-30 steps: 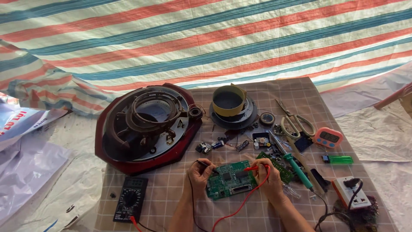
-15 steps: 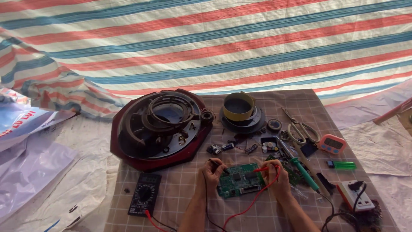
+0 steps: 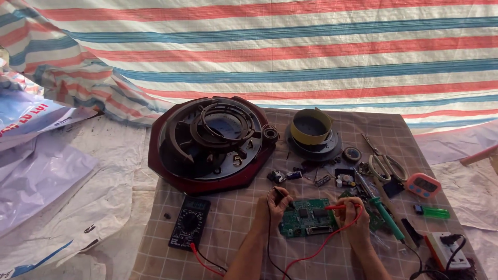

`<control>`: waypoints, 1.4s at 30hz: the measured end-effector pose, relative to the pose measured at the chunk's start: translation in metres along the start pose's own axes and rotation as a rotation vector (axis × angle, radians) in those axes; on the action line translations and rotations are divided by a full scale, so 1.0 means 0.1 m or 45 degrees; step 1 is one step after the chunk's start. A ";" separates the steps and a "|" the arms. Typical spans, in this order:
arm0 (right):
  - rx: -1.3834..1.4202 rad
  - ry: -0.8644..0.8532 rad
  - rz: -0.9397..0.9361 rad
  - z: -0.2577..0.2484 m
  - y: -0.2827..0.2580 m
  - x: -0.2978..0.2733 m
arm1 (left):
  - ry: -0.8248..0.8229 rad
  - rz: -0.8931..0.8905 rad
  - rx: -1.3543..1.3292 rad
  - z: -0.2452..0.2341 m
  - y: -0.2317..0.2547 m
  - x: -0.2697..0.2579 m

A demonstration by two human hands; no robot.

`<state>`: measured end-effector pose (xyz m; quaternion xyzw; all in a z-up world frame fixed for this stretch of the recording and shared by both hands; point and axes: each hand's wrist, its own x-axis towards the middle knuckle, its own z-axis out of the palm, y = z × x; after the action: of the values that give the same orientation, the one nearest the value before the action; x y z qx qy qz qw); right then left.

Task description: The person uses a screwdriver to manipulate a small black electronic component, then switches to using a multimeter to test a green circuit board. The person places probes on various points of the circuit board while the multimeter display is visible.

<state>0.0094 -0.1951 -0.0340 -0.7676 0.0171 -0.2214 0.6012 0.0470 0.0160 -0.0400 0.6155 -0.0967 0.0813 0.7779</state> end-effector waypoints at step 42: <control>-0.033 -0.203 -0.122 -0.12 -0.12 0.16 | -0.132 -0.159 0.310 0.05 0.27 0.09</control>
<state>0.0170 -0.2072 -0.0152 -0.7906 -0.0648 -0.1877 0.5793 0.0492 0.0174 -0.0110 0.7136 -0.0877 0.0118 0.6949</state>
